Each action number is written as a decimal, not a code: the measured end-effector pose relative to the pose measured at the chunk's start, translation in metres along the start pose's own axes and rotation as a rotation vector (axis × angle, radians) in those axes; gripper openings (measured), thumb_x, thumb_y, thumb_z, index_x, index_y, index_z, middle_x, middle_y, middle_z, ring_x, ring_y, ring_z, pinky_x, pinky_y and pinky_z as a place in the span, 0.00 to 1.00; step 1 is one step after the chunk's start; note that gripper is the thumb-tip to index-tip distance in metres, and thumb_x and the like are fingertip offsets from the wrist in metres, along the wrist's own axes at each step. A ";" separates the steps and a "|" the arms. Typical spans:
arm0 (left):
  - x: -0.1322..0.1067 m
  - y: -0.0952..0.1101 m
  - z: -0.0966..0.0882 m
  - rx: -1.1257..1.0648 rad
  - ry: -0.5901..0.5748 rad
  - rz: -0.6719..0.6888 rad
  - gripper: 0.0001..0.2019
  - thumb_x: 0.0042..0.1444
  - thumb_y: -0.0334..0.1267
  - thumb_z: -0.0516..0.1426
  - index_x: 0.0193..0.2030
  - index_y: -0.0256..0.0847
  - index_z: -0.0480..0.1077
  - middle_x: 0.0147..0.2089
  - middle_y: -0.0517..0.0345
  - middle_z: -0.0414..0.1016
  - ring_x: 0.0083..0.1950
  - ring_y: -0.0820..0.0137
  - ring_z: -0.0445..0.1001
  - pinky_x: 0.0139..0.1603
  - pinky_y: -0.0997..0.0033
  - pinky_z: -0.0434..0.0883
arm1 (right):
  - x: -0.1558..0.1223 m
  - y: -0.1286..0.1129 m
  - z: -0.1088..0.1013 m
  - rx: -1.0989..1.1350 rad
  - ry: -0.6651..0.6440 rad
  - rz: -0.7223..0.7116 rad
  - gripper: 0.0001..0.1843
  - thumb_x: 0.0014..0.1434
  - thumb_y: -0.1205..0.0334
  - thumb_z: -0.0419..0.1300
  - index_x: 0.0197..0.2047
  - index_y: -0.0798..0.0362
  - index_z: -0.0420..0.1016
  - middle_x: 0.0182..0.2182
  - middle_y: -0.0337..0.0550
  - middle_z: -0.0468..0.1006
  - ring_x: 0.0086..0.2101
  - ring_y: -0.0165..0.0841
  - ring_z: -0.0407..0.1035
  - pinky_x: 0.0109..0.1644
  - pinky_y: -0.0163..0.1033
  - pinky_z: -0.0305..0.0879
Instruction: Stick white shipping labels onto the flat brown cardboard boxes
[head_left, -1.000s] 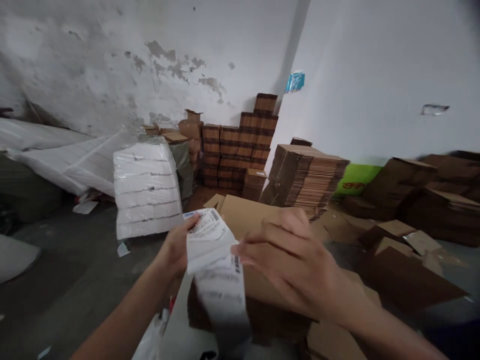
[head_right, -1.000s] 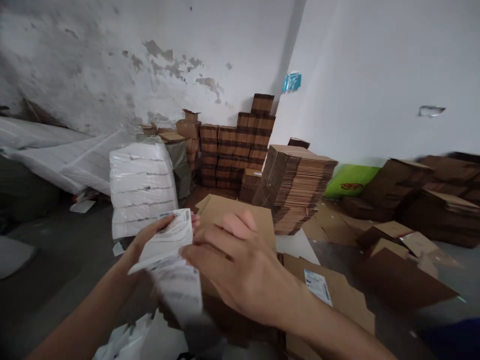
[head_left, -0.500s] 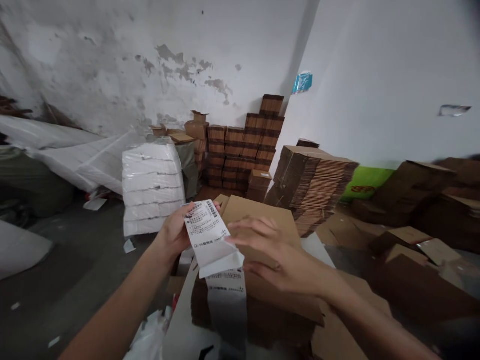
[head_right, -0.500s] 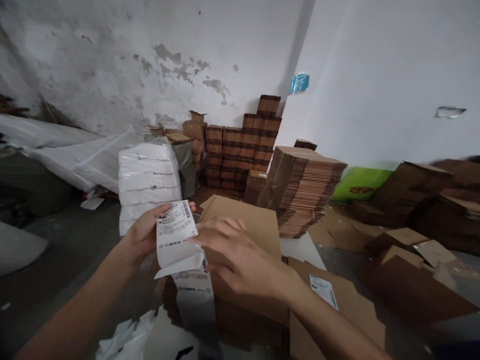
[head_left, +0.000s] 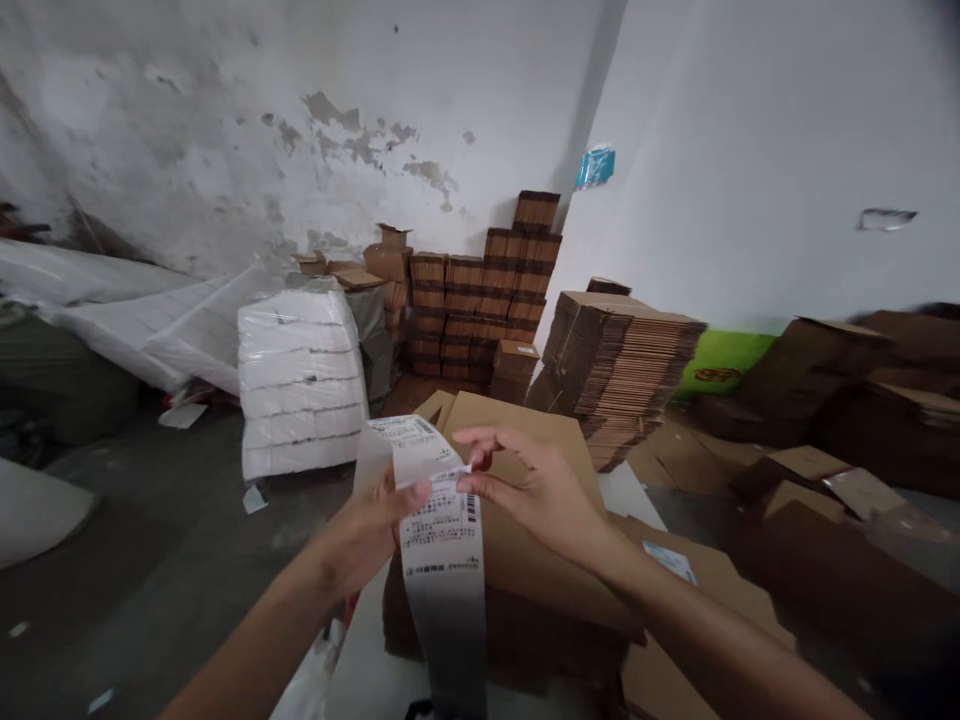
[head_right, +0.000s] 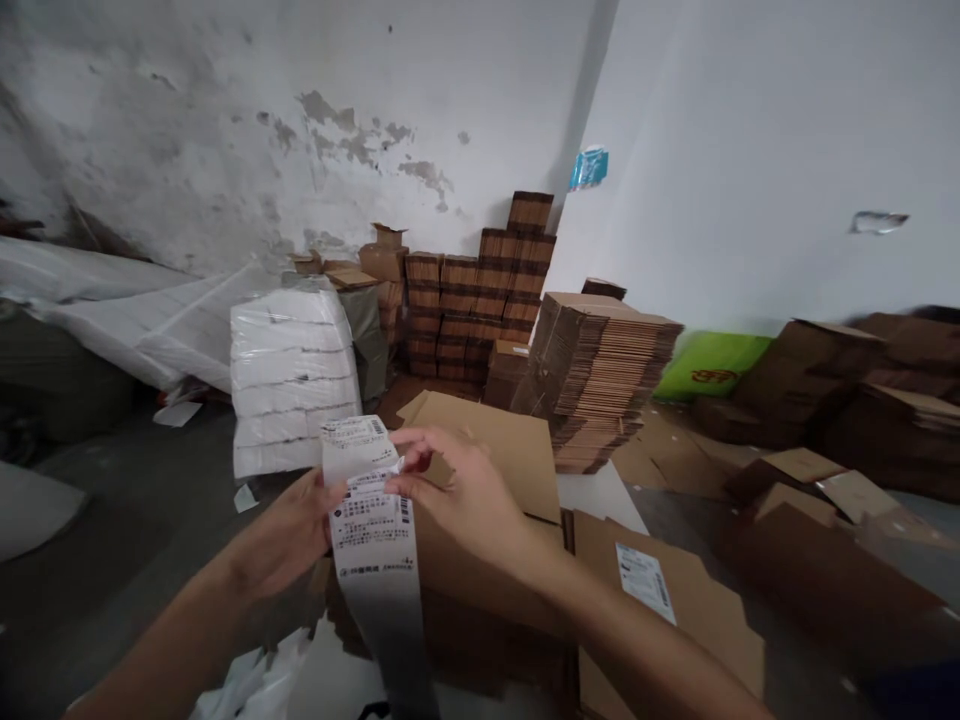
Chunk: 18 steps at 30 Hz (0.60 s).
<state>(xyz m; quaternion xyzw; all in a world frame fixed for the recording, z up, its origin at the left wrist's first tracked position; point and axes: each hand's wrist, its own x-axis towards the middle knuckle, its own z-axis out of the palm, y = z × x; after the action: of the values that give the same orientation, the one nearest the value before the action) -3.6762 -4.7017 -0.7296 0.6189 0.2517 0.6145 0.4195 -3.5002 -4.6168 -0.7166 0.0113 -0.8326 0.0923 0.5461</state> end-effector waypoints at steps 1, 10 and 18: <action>-0.003 -0.001 -0.001 0.029 -0.006 0.023 0.20 0.47 0.44 0.66 0.46 0.41 0.75 0.42 0.54 0.80 0.42 0.65 0.76 0.41 0.70 0.72 | -0.001 0.001 0.002 0.043 0.009 0.021 0.16 0.54 0.61 0.65 0.47 0.46 0.71 0.33 0.33 0.74 0.35 0.27 0.69 0.41 0.35 0.64; -0.019 -0.013 -0.009 0.237 -0.109 0.116 0.38 0.34 0.45 0.72 0.55 0.46 0.65 0.47 0.55 0.76 0.42 0.64 0.75 0.44 0.66 0.71 | -0.007 0.004 0.018 0.413 -0.064 0.329 0.22 0.50 0.59 0.66 0.47 0.50 0.64 0.28 0.33 0.71 0.31 0.28 0.67 0.37 0.36 0.64; -0.026 -0.019 -0.005 0.380 0.059 0.011 0.23 0.49 0.37 0.65 0.52 0.40 0.66 0.47 0.49 0.76 0.45 0.63 0.74 0.45 0.66 0.71 | 0.021 0.006 0.006 0.924 -0.336 0.599 0.24 0.52 0.51 0.62 0.49 0.53 0.65 0.31 0.40 0.75 0.32 0.31 0.68 0.39 0.39 0.61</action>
<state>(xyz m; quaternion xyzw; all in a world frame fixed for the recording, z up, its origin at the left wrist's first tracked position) -3.6806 -4.7124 -0.7598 0.6702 0.3719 0.5760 0.2842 -3.5148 -4.6101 -0.7006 0.0270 -0.7478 0.5943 0.2948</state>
